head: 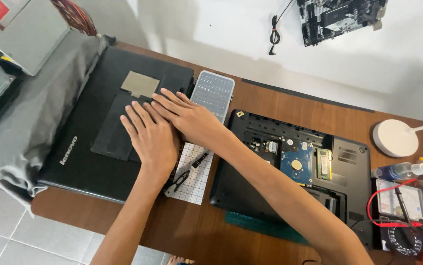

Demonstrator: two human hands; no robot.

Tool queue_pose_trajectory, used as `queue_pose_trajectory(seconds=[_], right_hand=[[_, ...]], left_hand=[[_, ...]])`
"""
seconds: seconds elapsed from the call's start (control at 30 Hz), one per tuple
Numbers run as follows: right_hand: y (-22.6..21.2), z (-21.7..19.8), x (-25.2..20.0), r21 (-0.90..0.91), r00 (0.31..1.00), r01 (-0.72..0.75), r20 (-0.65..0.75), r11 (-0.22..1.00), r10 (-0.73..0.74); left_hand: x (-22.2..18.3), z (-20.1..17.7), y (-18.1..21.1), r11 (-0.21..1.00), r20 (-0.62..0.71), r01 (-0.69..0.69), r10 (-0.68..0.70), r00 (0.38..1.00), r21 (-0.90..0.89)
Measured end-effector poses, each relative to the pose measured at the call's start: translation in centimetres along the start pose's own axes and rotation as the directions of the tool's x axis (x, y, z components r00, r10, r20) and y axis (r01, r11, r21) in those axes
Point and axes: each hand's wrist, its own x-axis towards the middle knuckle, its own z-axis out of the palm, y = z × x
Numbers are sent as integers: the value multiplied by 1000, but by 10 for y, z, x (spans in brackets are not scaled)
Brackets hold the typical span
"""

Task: Testing a laptop motherboard with a multimeter and reinstalling the battery and hard drive.

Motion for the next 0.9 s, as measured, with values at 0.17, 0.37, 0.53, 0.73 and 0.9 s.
queue_pose_trajectory(seconds=[0.17,0.37,0.53,0.73,0.9], right_hand=[[6,20,10,69,994,1,112,998,-9],[9,33,12,16,990,11,138,1000,-13],[14,47,15,-53,996,16,89,998,-11],[20,53,23,-60,995,51,94,997,-45],[26,57,29,-109,995,99,-5,989,-100]], left_hand=[[3,-20,-12,998,5,-6,6,1000,66],[-6,0,-12,999,67,-32,34,997,-17],[-4,-6,-16,995,91,-55,63,994,-80],[-8,6,-22,986,183,-59,88,979,-155],[-6,0,-20,965,211,-42,100,972,-261]])
